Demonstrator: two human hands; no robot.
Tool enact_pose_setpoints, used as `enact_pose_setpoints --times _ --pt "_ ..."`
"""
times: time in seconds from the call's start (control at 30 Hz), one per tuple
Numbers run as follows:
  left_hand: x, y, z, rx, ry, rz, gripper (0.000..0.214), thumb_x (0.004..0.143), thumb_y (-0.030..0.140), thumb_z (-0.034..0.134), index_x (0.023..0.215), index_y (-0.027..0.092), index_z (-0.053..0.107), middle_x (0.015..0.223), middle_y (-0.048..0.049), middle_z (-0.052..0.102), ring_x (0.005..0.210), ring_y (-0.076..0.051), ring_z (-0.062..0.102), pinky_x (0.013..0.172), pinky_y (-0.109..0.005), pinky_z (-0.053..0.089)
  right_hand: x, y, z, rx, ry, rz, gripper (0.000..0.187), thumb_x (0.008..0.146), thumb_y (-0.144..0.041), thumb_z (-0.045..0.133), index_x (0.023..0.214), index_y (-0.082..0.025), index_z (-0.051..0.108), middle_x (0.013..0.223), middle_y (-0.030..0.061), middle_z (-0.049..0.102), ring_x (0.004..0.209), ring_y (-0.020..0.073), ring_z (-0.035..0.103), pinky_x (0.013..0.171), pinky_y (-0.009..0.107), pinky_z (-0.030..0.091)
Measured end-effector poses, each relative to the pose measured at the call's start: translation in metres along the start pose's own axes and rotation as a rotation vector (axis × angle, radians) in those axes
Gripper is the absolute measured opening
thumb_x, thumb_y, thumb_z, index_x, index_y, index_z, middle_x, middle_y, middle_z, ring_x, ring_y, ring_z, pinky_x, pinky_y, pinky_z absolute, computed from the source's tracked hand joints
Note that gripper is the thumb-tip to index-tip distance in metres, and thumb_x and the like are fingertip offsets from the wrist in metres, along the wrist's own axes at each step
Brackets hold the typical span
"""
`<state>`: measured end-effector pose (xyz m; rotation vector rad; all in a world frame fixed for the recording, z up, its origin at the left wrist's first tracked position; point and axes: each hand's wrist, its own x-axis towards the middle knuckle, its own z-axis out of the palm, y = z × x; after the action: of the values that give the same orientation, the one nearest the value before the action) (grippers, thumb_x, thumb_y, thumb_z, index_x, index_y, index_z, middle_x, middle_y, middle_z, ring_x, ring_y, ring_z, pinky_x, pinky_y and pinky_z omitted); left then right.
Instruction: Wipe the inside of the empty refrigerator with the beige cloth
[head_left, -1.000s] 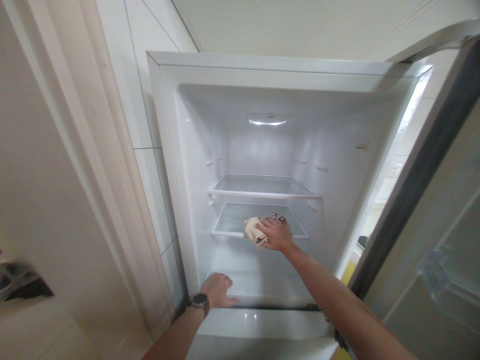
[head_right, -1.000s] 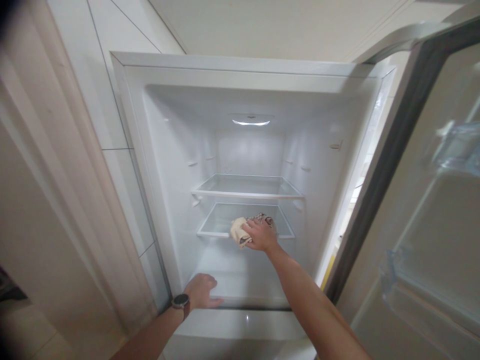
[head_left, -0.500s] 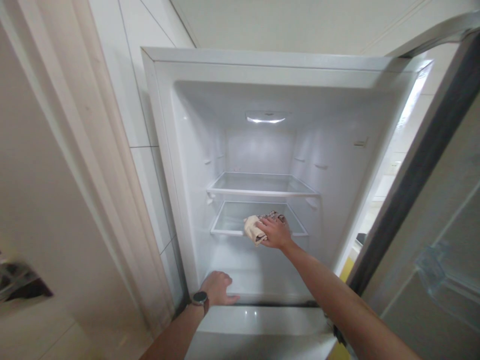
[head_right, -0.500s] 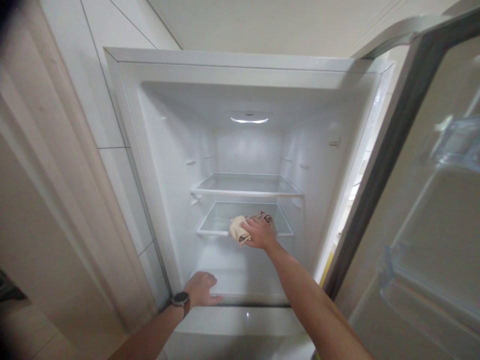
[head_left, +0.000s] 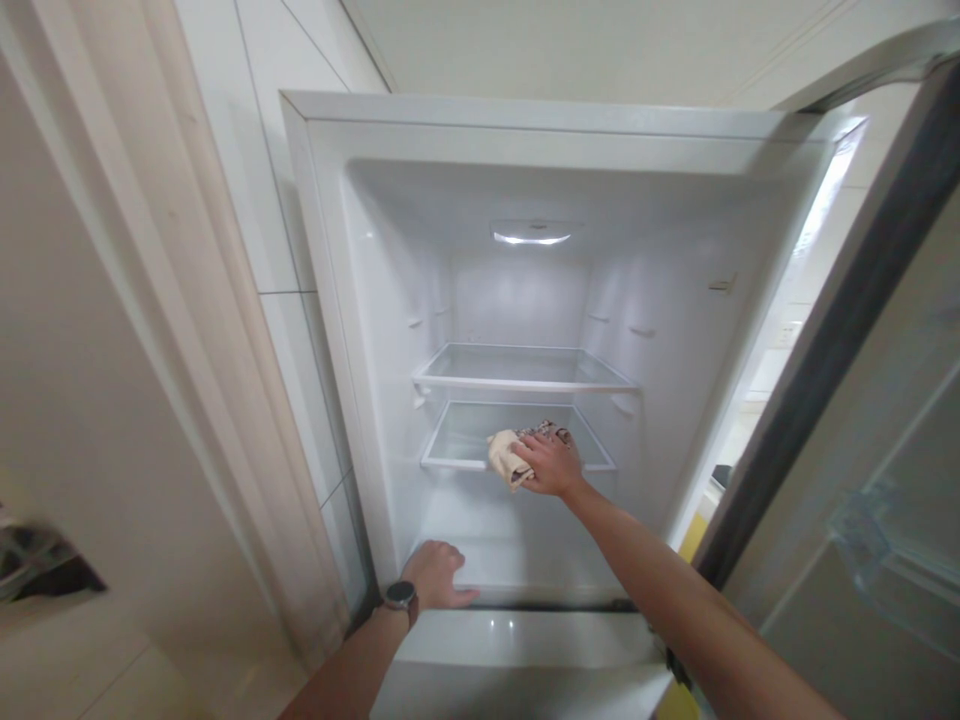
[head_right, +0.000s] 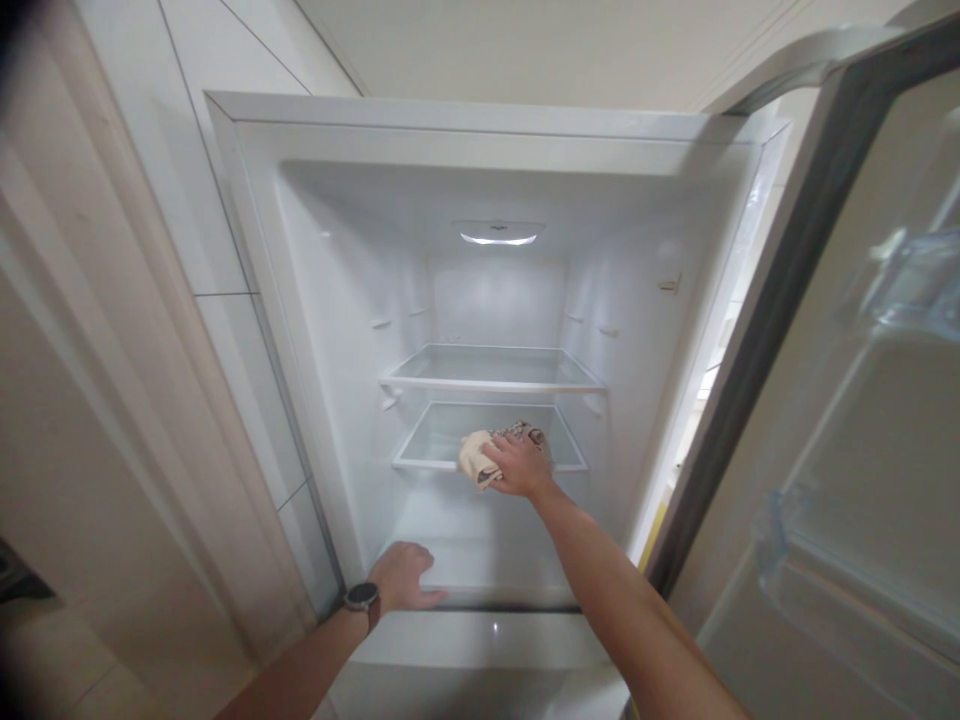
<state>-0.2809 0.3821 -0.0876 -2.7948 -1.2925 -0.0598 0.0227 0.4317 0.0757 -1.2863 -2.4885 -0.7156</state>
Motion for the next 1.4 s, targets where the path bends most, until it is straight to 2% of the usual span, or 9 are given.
enact_pose_setpoints --times 0.6,0.9,1.4 --pt "-0.0003 0.0006 -0.0011 0.003 0.029 0.001 0.058 0.084 0.073 0.061 0.086 0.018 0.078 0.089 -0.0144 0.078 0.088 -0.034 0.074 0.079 -0.042 0.055 -0.0004 0.0001 0.0013 -0.007 0.006 0.001 0.057 0.092 -0.059 0.062 0.137 -0.024 0.061 0.132 0.0136 0.065 0.117 0.0318 0.055 0.096 0.041 0.033" --pt "0.0005 -0.0015 0.0039 0.000 0.034 0.008 0.059 0.085 0.073 0.059 0.086 0.017 0.078 0.089 -0.0151 0.077 0.087 -0.035 0.074 0.079 -0.044 0.055 -0.0002 0.0011 0.0018 -0.002 0.020 -0.015 0.059 0.093 -0.062 0.059 0.136 -0.023 0.062 0.131 0.0137 0.065 0.115 0.0317 0.056 0.097 0.043 0.033" --pt "0.0009 -0.0006 0.0010 -0.001 -0.002 0.004 0.061 0.086 0.073 0.058 0.090 0.016 0.079 0.093 -0.0176 0.078 0.092 -0.037 0.074 0.081 -0.046 0.056 0.0005 0.0006 0.0002 0.021 -0.017 0.001 0.058 0.092 -0.060 0.060 0.138 -0.024 0.061 0.132 0.0139 0.064 0.118 0.0325 0.055 0.100 0.042 0.035"
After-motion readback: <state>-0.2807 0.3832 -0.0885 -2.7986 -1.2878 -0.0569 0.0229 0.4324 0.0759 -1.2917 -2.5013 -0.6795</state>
